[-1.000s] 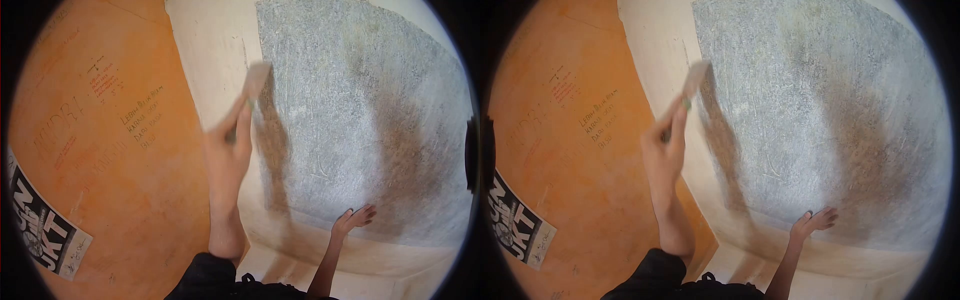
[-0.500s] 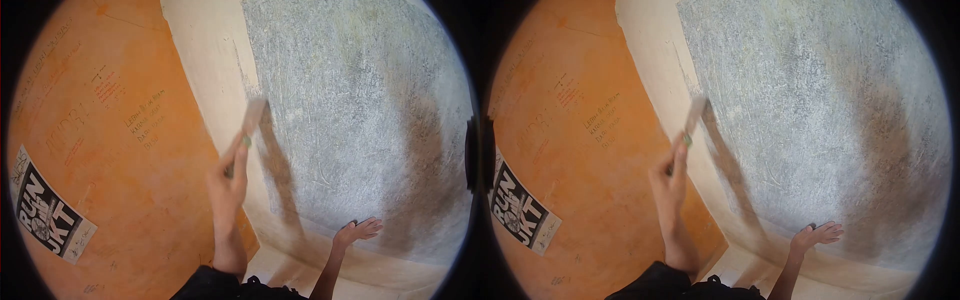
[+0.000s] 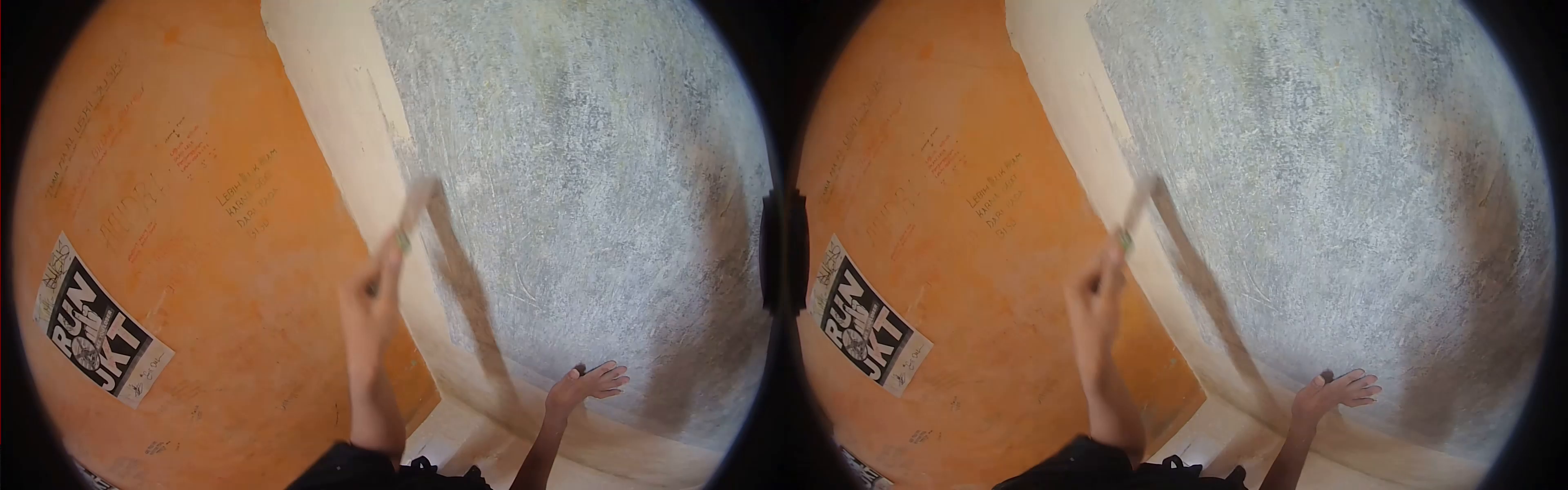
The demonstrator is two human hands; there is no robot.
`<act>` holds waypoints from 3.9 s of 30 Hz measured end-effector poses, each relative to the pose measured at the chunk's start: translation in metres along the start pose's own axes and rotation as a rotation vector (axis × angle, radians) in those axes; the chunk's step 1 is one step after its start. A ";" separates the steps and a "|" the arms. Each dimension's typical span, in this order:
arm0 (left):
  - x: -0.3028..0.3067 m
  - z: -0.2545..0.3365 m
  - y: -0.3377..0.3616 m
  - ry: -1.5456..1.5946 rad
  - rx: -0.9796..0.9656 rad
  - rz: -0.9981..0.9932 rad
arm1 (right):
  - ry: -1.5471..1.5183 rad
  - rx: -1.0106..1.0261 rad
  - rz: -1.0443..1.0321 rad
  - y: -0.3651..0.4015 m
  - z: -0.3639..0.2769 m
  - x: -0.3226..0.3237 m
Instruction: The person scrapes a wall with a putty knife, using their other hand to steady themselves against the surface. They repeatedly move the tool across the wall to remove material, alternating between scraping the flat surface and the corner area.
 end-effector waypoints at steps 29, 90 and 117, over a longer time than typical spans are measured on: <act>-0.001 0.007 -0.020 0.038 -0.028 0.023 | 0.099 0.004 0.114 -0.008 -0.005 -0.002; 0.007 0.019 -0.039 0.064 -0.115 -0.055 | 0.144 -0.036 0.073 -0.004 -0.004 0.001; -0.006 0.020 -0.019 0.075 -0.050 -0.083 | 0.093 0.024 0.026 -0.005 -0.004 0.004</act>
Point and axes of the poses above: each hand's wrist, its own y-axis away from the middle knuckle, its own x-axis out of the back of the hand, z = x × y, the point moved 6 cm from there along -y, towards the middle knuckle, and after that the axes turned 2 degrees about x, right-handed, at the moved point
